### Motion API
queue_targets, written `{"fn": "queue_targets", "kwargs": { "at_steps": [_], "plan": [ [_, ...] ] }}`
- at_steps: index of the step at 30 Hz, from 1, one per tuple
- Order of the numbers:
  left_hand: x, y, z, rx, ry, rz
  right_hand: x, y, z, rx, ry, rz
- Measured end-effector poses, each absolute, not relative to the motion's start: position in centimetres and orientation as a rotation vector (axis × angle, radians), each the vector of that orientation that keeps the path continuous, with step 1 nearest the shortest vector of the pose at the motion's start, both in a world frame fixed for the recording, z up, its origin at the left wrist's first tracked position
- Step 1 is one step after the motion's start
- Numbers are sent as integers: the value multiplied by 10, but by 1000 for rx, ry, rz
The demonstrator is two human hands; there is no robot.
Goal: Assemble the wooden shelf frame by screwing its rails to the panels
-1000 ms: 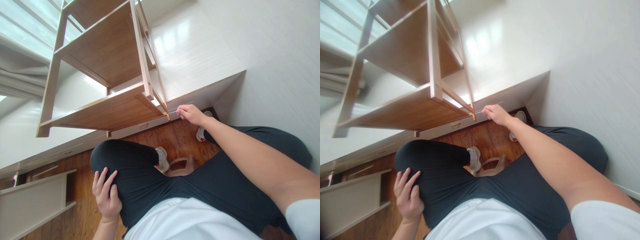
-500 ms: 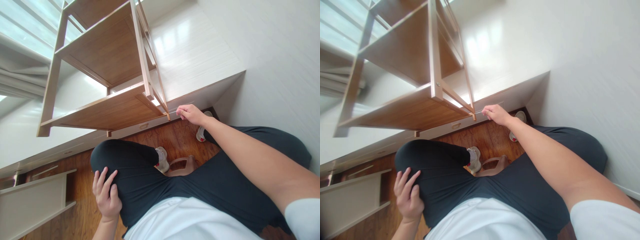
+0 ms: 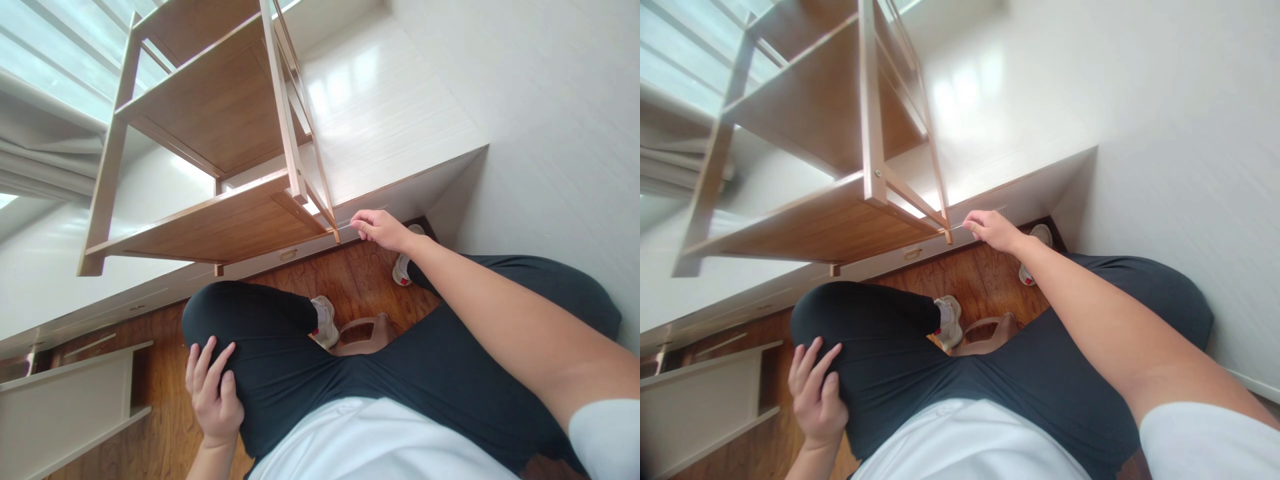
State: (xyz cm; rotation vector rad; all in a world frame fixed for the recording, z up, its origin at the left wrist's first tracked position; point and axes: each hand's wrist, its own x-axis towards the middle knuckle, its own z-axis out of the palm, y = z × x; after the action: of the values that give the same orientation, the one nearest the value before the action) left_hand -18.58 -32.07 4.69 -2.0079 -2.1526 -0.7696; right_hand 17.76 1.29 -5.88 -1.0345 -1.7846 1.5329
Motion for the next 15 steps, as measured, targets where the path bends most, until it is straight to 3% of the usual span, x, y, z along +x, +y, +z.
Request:
{"fn": "queue_targets", "kwargs": {
  "at_steps": [15],
  "plan": [
    [-187, -322, 48, -2011, -2147, -753, 174, 13, -64, -1003, -1810, 1547]
  ]
}}
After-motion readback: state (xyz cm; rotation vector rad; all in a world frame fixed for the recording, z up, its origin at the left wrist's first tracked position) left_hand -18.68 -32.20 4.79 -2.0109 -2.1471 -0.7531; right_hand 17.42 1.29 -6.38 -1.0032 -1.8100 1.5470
